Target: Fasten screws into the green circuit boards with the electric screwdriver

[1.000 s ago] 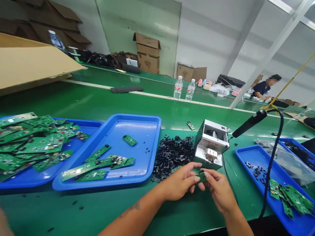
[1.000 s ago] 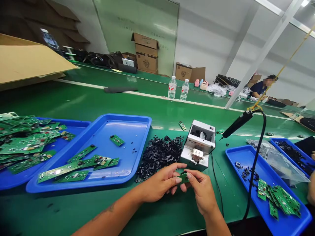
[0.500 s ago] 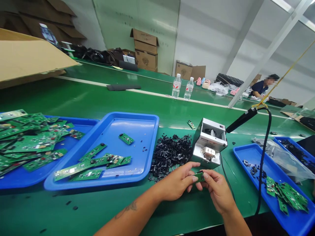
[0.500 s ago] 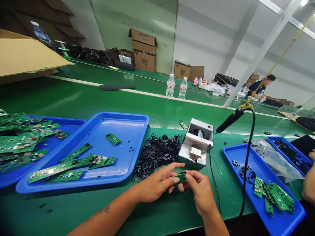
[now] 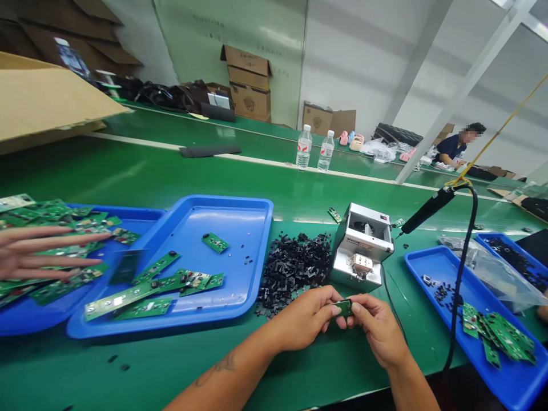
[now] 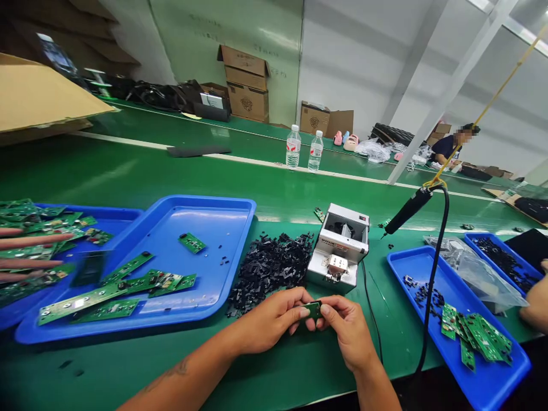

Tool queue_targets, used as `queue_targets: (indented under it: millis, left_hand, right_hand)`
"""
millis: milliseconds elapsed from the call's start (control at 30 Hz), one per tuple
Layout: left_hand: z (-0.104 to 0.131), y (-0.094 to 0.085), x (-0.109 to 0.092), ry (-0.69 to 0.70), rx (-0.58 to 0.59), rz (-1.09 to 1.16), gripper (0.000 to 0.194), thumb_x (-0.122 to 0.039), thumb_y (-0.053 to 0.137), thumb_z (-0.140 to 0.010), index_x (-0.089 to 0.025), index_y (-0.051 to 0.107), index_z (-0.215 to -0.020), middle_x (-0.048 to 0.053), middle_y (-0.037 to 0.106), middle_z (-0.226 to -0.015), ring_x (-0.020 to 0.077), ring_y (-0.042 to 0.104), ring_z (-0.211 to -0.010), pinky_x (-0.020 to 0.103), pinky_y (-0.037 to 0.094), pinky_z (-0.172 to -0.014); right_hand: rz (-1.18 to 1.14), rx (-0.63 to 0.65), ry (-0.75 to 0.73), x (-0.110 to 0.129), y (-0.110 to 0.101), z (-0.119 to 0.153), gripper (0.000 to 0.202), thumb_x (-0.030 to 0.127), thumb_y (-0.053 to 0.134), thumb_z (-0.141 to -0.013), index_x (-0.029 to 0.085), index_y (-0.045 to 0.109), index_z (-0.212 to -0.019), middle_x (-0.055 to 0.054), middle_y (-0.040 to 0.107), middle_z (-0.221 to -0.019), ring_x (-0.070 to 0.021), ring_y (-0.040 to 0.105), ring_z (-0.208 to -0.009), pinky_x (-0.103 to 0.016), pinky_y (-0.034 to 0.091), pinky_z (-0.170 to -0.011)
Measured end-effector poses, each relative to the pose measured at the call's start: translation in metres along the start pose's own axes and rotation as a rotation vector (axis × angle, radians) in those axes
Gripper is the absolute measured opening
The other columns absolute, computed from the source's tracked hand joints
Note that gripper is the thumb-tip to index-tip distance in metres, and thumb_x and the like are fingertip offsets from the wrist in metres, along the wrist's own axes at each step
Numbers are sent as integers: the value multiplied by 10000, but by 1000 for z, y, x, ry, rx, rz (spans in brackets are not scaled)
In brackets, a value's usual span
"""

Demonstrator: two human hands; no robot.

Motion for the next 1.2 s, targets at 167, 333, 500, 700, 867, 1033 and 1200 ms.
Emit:
queue_targets:
  millis: [167,333,500,700,867,1033,1200]
  left_hand:
    - [-3,-7,2,0,-123,-38,199,-337,497,-972,-186,621,-932,41,758,-933,131,549,-663,263,407,-647]
    - [-17,-11,11,7,-255,225,289,-461,559,-939,-174,574,-967,80,766,-942,100,512,-578,233,348,-543]
    - [-30,-11,23,-8,-357,357,410,-570,630,-862,-169,560,-917,83,748,-894,98,555,-538,215,350,-462]
    - [-38,-12,26,17,-368,386,459,-613,625,-850,-168,537,-918,87,740,-900,93,562,-501,208,351,-408]
    - [-40,-11,29,2,-397,410,457,-620,620,-860,-178,521,-921,83,738,-926,81,547,-479,205,350,-398]
    - [-38,-9,26,-21,-407,425,463,-622,632,-840,-179,523,-915,73,732,-928,75,532,-481,198,348,-390]
    - [-35,-10,17,-93,-417,444,440,-578,661,-812,-168,539,-911,80,736,-940,71,524,-495,198,348,-396]
  right_hand:
    - [285,-272,-91,22,-25,8,442,537,751,-826,184,758,-1091,-59,740,-815,-202,685,-726,-346,565,-712]
    - [398,-875,-571,86,-93,-12,754,555,717,-827,214,467,-1451,-129,613,-1270,-250,631,-1127,-389,543,-919]
    - [462,-1043,-495,107,-154,-103,1152,643,789,-657,144,256,-1548,-241,333,-1560,-376,429,-1385,-538,394,-1124]
    - [461,-987,-454,111,-175,-164,670,526,730,-813,162,518,-1334,-125,642,-1244,-264,625,-1123,-473,488,-1007]
    - [480,-1006,-543,123,-164,-133,572,557,797,-703,162,612,-1073,-62,669,-874,-250,628,-836,-445,505,-860]
    - [345,-944,-728,146,-121,-57,614,547,629,-840,236,457,-1341,43,555,-785,-170,595,-651,-388,554,-705]
    - [-21,-402,-777,171,-51,-28,489,286,698,-848,304,502,-1295,85,573,-787,-78,542,-509,-272,537,-548]
Point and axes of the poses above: each hand's wrist, its own z-axis away from the middle knuckle, its own y-axis out of the palm, x = y × z, the point moved 7 cm from there along -z, towards the middle knuckle
